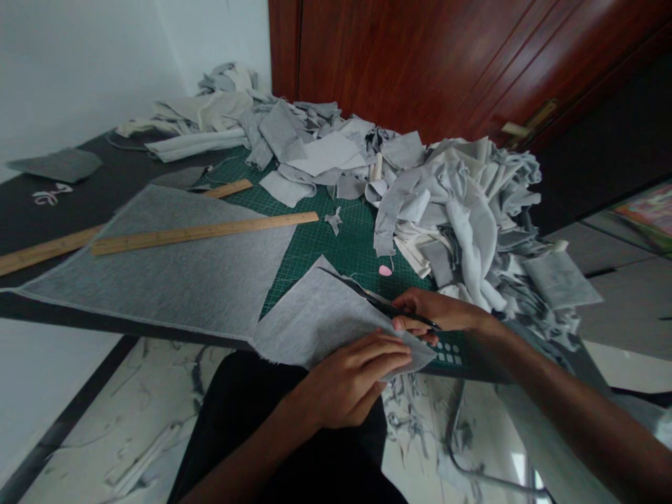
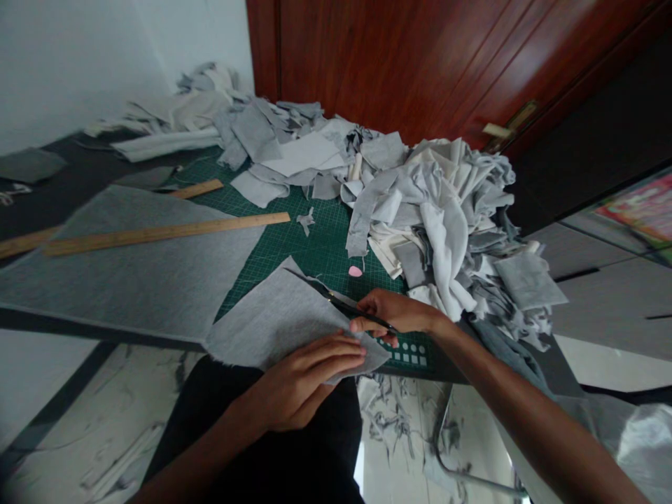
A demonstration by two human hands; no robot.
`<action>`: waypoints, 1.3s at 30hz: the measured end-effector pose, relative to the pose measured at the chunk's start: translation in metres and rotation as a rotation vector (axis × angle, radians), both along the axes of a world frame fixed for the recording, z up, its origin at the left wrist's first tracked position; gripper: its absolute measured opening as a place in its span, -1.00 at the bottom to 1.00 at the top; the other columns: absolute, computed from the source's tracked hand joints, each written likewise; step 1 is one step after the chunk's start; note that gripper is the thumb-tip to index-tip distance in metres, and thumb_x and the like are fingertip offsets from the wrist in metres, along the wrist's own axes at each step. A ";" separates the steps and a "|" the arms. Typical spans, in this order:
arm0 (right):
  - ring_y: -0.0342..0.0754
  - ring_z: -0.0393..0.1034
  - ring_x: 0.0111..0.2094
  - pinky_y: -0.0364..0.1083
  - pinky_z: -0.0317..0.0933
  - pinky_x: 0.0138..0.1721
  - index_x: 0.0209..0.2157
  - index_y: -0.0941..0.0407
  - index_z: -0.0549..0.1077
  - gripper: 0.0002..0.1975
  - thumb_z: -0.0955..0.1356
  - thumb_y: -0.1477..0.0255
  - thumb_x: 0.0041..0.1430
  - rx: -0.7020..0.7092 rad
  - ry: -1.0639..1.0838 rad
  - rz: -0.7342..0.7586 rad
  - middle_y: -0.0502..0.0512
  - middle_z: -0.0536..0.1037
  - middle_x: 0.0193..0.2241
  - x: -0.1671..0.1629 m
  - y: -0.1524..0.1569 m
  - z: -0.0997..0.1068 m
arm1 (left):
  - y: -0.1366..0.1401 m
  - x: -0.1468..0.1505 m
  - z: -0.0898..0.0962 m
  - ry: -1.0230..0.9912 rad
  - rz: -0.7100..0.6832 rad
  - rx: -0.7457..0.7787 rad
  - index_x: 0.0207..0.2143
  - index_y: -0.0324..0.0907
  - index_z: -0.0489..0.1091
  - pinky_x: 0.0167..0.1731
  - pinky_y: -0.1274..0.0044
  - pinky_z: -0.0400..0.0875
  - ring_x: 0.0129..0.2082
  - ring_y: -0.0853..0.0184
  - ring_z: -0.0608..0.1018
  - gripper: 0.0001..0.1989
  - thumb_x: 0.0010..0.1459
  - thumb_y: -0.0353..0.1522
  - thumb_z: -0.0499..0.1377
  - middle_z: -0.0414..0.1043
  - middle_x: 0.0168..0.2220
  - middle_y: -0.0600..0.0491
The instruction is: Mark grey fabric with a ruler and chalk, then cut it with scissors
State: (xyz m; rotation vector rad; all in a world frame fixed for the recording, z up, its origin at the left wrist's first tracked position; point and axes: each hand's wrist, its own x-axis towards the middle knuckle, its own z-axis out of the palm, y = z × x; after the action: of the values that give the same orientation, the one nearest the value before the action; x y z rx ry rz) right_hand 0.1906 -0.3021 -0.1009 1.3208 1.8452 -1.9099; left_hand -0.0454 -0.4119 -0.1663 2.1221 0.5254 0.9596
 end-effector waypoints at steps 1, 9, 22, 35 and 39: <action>-0.28 0.15 -0.70 -0.25 0.14 -0.69 -0.41 0.15 0.37 -0.44 0.48 -0.08 0.12 -0.005 0.002 -0.004 -0.20 0.24 -0.66 0.000 0.000 0.000 | 0.000 0.000 0.000 0.002 -0.003 -0.004 0.30 -0.23 0.30 0.39 0.25 0.27 0.36 0.21 0.37 -0.49 0.32 -0.54 -0.01 0.39 0.31 -0.12; -0.30 0.12 -0.66 -0.23 0.22 -0.62 -0.43 0.13 0.30 -0.30 0.45 -0.26 -0.01 -0.040 0.022 0.014 -0.20 0.25 -0.62 -0.006 0.003 0.009 | 0.002 0.000 0.003 -0.005 -0.023 0.000 0.28 -0.20 0.31 0.39 0.29 0.29 0.34 0.23 0.39 -0.52 0.35 -0.53 0.00 0.41 0.29 -0.10; -0.29 0.04 -0.65 -0.20 0.17 -0.59 -0.49 0.08 0.18 -0.29 0.39 -0.30 0.06 -0.041 0.064 0.030 -0.22 0.13 -0.64 -0.011 0.004 0.008 | 0.001 0.001 0.001 -0.023 -0.073 0.008 0.30 -0.22 0.31 0.40 0.27 0.27 0.34 0.21 0.40 -0.51 0.35 -0.52 0.02 0.41 0.29 -0.12; -0.28 0.13 -0.65 -0.22 0.16 -0.60 -0.51 0.08 0.17 -0.29 0.38 -0.30 0.08 0.000 0.082 0.037 -0.19 0.17 -0.63 -0.011 0.003 0.007 | 0.000 0.003 -0.003 -0.091 -0.140 0.023 0.31 -0.18 0.28 0.33 0.27 0.35 0.32 0.20 0.44 -0.55 0.41 -0.49 0.00 0.47 0.24 -0.14; -0.28 0.11 -0.67 -0.22 0.13 -0.62 -0.51 0.08 0.20 -0.31 0.38 -0.28 0.08 0.053 0.044 0.003 -0.19 0.18 -0.65 -0.015 0.001 0.009 | 0.000 0.003 -0.004 -0.084 -0.135 0.029 0.31 -0.20 0.28 0.34 0.26 0.35 0.33 0.19 0.42 -0.54 0.40 -0.49 0.00 0.46 0.25 -0.15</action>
State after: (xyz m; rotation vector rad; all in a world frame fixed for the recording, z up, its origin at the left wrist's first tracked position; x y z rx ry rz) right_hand 0.1753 -0.3016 -0.0923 1.3011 1.9307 -1.9154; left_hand -0.0420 -0.4119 -0.1703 2.1033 0.3238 0.9796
